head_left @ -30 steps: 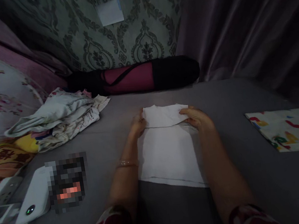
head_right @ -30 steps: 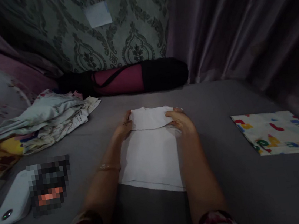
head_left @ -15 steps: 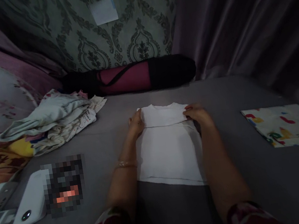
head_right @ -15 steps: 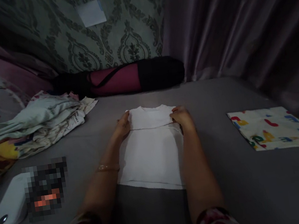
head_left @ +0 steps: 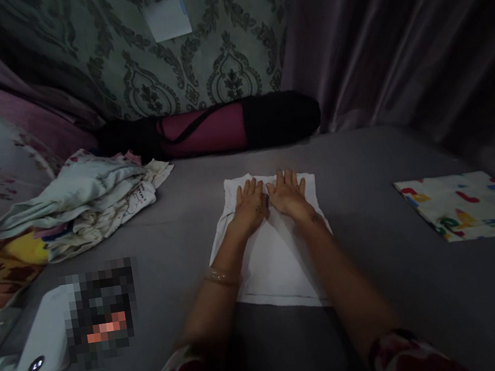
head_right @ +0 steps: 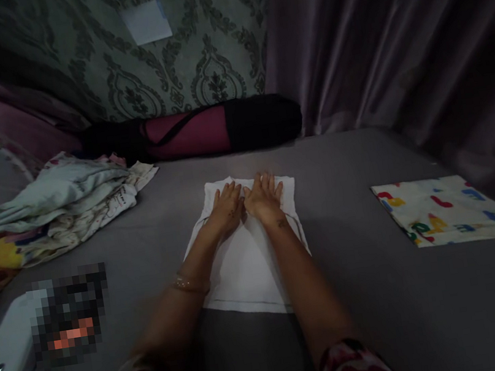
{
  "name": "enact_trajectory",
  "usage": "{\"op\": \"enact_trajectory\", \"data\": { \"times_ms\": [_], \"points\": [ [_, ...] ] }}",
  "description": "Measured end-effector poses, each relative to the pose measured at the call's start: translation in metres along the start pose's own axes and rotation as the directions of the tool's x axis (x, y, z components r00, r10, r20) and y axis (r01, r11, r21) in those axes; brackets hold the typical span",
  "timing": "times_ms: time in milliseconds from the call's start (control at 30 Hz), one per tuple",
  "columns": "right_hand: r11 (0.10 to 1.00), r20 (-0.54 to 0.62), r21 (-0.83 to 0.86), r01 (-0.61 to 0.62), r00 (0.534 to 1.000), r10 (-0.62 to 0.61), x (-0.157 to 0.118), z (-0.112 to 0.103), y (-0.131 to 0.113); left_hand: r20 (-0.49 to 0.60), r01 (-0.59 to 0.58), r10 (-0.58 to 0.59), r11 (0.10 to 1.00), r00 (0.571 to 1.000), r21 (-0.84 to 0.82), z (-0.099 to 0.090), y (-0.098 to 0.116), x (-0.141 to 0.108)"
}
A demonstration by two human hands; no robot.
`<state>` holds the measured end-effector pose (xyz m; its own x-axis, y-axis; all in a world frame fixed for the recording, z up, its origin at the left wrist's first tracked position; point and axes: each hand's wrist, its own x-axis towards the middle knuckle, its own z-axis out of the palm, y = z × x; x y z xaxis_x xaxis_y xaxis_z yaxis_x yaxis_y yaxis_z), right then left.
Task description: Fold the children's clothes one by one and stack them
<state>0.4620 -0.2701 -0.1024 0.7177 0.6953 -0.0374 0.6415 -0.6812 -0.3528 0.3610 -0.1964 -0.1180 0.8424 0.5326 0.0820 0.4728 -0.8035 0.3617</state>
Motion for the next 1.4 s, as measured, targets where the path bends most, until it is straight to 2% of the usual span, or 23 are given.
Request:
{"op": "enact_trajectory", "data": {
  "times_ms": [100, 200, 433, 533, 667, 900, 1033, 1133, 1267, 1400],
  "points": [
    [0.996, 0.008, -0.074, -0.049, 0.999, 0.049, -0.003, 0.015, 0.001, 0.049, 0.074, -0.077, 0.996, 0.996, 0.052, 0.009, 0.002, -0.001],
    [0.99, 0.031, -0.133, -0.053, 0.998, 0.057, -0.004, 0.022, 0.004, 0.068, 0.099, -0.104, 0.992, 0.992, 0.072, 0.01, -0.002, -0.001],
    [0.994, 0.066, -0.094, -0.048, 0.996, 0.055, -0.001, 0.016, 0.005, 0.073, 0.079, -0.083, 0.996, 0.994, 0.048, 0.012, -0.009, 0.001],
    [0.998, 0.012, -0.054, -0.033, 0.999, 0.034, 0.004, 0.014, 0.008, 0.069, 0.077, -0.08, 0.996, 0.994, 0.039, 0.013, -0.011, 0.001],
    [0.995, -0.098, -0.096, 0.011, 0.995, -0.02, 0.01, 0.018, 0.016, 0.076, 0.091, -0.093, 0.996, 0.993, 0.027, 0.01, -0.012, 0.001],
    [0.993, -0.088, -0.117, 0.021, 0.996, -0.031, 0.01, 0.02, 0.022, 0.068, 0.187, -0.186, 0.982, 0.98, 0.003, 0.008, -0.031, 0.006],
    [0.987, -0.126, -0.132, 0.097, 0.985, -0.114, 0.004, 0.017, 0.012, 0.078, 0.183, -0.178, 0.981, 0.981, -0.065, 0.004, -0.039, 0.01],
    [0.971, -0.064, -0.161, 0.177, 0.98, -0.189, 0.0, 0.024, 0.003, 0.048, 0.171, -0.165, 0.973, 0.985, -0.153, -0.001, -0.043, 0.012],
    [0.966, 0.006, -0.191, 0.173, 0.985, -0.175, -0.002, 0.035, 0.001, -0.006, 0.194, -0.204, 0.935, 0.979, -0.296, -0.014, -0.053, 0.011],
    [0.966, 0.063, -0.21, 0.149, 0.988, -0.139, 0.0, 0.029, -0.002, -0.045, 0.22, -0.265, 0.871, 0.963, -0.44, -0.029, -0.069, 0.005]
  ]
}}
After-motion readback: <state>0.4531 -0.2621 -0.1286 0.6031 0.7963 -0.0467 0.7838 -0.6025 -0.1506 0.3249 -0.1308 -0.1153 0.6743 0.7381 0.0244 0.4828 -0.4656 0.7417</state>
